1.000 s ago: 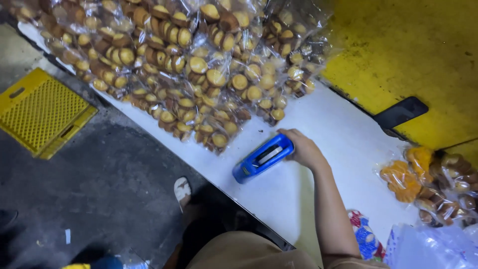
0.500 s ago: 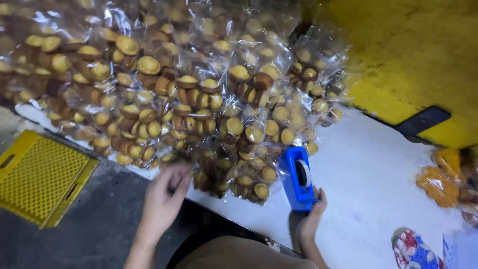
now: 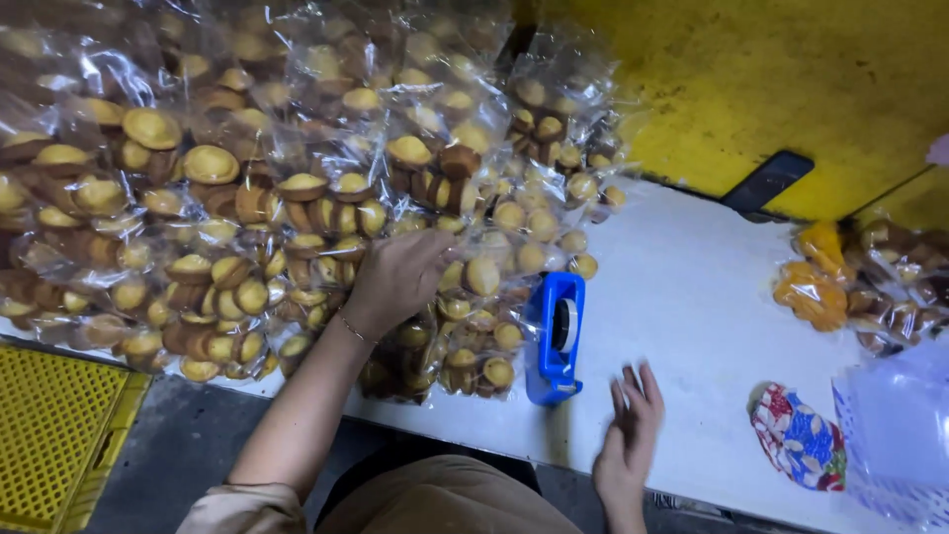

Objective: Sealing small plastic bags filled with pastries using a manual tape sealer at a packaging station.

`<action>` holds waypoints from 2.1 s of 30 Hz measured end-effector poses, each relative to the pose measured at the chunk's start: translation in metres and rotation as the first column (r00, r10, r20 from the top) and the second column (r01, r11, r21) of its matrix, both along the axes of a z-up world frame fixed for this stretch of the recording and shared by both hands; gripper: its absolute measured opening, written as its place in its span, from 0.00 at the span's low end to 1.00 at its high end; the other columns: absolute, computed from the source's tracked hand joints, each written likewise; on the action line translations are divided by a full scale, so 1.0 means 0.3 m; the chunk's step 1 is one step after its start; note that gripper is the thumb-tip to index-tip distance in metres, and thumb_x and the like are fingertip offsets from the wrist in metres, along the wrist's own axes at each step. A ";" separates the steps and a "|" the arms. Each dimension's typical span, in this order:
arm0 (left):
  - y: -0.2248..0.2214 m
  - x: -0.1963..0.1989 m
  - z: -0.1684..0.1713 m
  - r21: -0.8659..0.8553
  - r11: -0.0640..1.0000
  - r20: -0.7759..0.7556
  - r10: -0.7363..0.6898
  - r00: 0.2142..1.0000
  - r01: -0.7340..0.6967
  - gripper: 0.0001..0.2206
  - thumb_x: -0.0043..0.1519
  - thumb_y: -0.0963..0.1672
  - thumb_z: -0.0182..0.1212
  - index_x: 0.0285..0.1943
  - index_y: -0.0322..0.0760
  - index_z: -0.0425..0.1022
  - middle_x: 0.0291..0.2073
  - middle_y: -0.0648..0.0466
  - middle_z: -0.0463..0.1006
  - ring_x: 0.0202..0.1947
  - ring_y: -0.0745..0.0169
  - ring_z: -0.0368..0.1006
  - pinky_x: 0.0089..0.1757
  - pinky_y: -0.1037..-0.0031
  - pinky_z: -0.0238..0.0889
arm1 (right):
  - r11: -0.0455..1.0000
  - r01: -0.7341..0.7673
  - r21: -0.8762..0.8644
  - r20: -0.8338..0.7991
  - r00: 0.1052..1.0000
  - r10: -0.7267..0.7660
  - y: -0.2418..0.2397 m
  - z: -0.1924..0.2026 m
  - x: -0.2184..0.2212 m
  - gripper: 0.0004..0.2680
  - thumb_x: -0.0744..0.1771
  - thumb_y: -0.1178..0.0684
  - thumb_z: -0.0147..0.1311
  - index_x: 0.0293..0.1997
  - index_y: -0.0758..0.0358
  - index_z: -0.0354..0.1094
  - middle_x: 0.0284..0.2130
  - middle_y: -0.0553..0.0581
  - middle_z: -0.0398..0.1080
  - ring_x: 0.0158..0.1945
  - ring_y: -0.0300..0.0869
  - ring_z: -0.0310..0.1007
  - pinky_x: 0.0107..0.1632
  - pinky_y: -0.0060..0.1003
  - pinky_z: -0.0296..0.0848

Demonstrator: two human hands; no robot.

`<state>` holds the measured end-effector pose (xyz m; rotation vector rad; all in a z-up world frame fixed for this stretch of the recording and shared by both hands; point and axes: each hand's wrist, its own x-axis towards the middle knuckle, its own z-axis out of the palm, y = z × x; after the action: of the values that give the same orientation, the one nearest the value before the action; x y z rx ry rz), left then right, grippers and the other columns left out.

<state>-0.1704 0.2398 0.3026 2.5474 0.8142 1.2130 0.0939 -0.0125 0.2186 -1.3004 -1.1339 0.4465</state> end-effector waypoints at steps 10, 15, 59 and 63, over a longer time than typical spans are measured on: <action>-0.521 0.211 -0.025 -0.196 0.952 0.210 0.276 0.938 -0.236 0.05 0.67 0.45 0.58 0.44 0.46 0.80 0.19 0.57 0.74 0.20 0.57 0.75 0.29 0.71 0.73 | 0.813 -0.563 -0.147 -0.210 0.821 0.531 0.214 0.147 0.007 0.09 0.58 0.58 0.74 0.35 0.67 0.80 0.41 0.65 0.79 0.45 0.52 0.81 0.50 0.49 0.77; -0.720 0.367 -0.149 -0.900 0.360 0.301 0.112 0.947 0.244 0.04 0.62 0.39 0.60 0.43 0.39 0.73 0.32 0.48 0.83 0.35 0.51 0.81 0.35 0.63 0.73 | 0.768 -0.581 0.270 0.648 0.699 0.302 0.020 0.043 0.178 0.10 0.66 0.33 0.56 0.26 0.31 0.79 0.37 0.34 0.77 0.40 0.38 0.61 0.50 0.42 0.53; -0.978 0.791 -0.738 -0.800 0.516 0.143 0.660 0.737 -0.306 0.12 0.63 0.54 0.64 0.38 0.47 0.75 0.37 0.56 0.75 0.49 0.51 0.73 0.52 0.61 0.63 | 0.803 -0.455 -0.384 0.371 0.721 0.586 -0.051 -0.268 0.426 0.10 0.68 0.55 0.56 0.27 0.67 0.65 0.44 0.62 0.72 0.48 0.59 0.74 0.52 0.50 0.73; -0.980 0.744 -0.725 -0.893 0.393 0.174 0.748 0.640 -0.217 0.13 0.60 0.48 0.66 0.51 0.47 0.73 0.42 0.52 0.80 0.49 0.49 0.76 0.51 0.61 0.67 | 0.652 -0.572 -0.498 -0.062 0.773 0.632 -0.248 -0.101 0.607 0.20 0.66 0.53 0.61 0.62 0.65 0.58 0.60 0.69 0.65 0.69 0.61 0.61 0.70 0.57 0.57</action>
<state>0.0527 -0.0542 0.0852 1.0585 1.5981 1.1950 0.2760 -0.0870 0.1882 -1.3603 -1.6318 1.2467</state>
